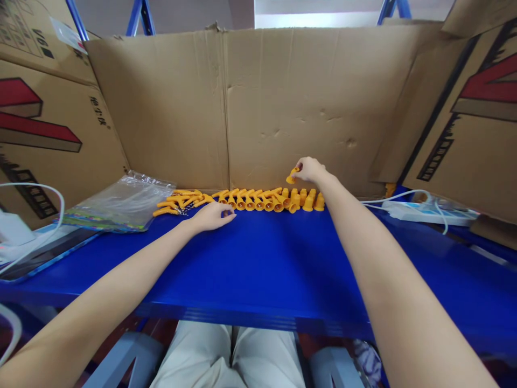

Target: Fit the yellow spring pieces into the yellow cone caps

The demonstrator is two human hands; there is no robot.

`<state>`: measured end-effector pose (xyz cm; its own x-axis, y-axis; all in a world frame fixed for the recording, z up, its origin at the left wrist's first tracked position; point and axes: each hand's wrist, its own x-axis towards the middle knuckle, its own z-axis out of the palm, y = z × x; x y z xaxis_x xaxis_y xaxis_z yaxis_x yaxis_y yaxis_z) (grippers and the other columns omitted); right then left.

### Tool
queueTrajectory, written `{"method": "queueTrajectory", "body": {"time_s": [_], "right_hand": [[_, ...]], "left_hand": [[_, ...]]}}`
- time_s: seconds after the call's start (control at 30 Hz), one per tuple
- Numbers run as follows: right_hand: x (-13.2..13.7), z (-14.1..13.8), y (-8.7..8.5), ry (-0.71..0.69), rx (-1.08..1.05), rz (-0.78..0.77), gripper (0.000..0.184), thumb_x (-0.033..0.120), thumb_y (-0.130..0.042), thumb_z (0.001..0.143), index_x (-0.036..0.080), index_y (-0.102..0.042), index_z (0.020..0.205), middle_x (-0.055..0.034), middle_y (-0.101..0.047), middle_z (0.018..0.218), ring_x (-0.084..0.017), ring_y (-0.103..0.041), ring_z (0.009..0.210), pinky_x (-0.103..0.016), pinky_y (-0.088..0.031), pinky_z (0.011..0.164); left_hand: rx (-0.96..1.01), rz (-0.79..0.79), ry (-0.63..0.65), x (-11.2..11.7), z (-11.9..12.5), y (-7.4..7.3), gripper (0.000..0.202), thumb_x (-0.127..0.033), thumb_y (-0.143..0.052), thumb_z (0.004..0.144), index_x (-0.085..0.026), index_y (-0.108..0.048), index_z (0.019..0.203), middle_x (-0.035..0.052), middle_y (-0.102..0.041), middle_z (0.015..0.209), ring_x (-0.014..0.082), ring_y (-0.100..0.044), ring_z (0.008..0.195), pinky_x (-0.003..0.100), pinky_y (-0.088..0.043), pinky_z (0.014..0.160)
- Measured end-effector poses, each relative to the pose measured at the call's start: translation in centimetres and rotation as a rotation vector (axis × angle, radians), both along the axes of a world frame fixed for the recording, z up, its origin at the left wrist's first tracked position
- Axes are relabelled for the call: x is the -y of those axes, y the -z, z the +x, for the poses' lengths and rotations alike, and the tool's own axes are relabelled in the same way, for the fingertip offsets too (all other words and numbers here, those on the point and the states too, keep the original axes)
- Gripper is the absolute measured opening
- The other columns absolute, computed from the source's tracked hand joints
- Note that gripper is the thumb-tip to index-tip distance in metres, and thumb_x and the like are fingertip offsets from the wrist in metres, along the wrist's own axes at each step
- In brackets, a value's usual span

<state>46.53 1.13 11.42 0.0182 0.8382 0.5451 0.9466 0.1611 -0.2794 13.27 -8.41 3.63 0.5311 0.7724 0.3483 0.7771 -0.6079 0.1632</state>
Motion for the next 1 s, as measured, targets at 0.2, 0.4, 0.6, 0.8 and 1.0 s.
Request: {"method": "queueTrajectory", "body": {"time_s": [0.2,0.4,0.6,0.8,1.0], "right_hand": [[5.7,-3.2,-2.4,-0.111,0.110,-0.100,0.024,0.034,-0.074,0.068,0.016,-0.065,0.082,-0.0071,-0.069,0.083,-0.021,-0.065,0.077,-0.030,-0.049,0.069],[8.1,-7.1,5.0,-0.216,0.122,-0.322,0.017,0.030,-0.070,0.072,0.018,-0.059,0.076,-0.0055,-0.067,0.076,-0.020,-0.064,0.071,-0.028,-0.046,0.063],[8.4,-8.2,10.8,-0.187,-0.014,-0.268,0.029,0.044,-0.061,0.080,0.017,-0.055,0.089,-0.0081,-0.066,0.084,-0.023,-0.064,0.079,-0.031,-0.046,0.066],[8.5,-7.8,10.3,-0.233,-0.005,-0.287,0.026,0.043,-0.060,0.082,0.017,-0.056,0.084,-0.0075,-0.065,0.082,-0.022,-0.062,0.076,-0.030,-0.044,0.066],[8.4,-7.9,10.6,-0.213,0.050,-0.299,0.028,0.044,-0.059,0.083,0.016,-0.056,0.086,-0.0089,-0.066,0.085,-0.022,-0.063,0.076,-0.031,-0.044,0.066]], "left_hand": [[-0.020,-0.012,-0.012,-0.1,0.0,0.0,0.027,-0.034,-0.050,0.084,-0.016,-0.069,0.088,0.0053,-0.071,0.078,0.0165,-0.062,0.068,0.026,-0.044,0.064],[-0.014,-0.019,-0.023,-0.2,-0.3,-0.1,0.026,-0.034,-0.050,0.083,-0.016,-0.069,0.086,0.0046,-0.071,0.077,0.0159,-0.062,0.068,0.026,-0.045,0.065],[-0.052,-0.001,-0.114,0.3,-0.1,-0.7,0.027,-0.034,-0.049,0.085,-0.018,-0.070,0.090,0.0057,-0.072,0.086,0.0192,-0.065,0.078,0.028,-0.047,0.070],[-0.126,0.098,-0.675,-0.4,-3.3,-3.1,0.032,-0.027,-0.045,0.085,-0.016,-0.068,0.104,0.0151,-0.069,0.108,0.0299,-0.064,0.102,0.037,-0.049,0.079],[-0.131,-0.154,-1.014,-1.9,-8.5,-3.1,0.043,-0.030,-0.059,0.080,-0.013,-0.061,0.119,0.0200,-0.059,0.127,0.0352,-0.055,0.116,0.045,-0.045,0.091]]}}
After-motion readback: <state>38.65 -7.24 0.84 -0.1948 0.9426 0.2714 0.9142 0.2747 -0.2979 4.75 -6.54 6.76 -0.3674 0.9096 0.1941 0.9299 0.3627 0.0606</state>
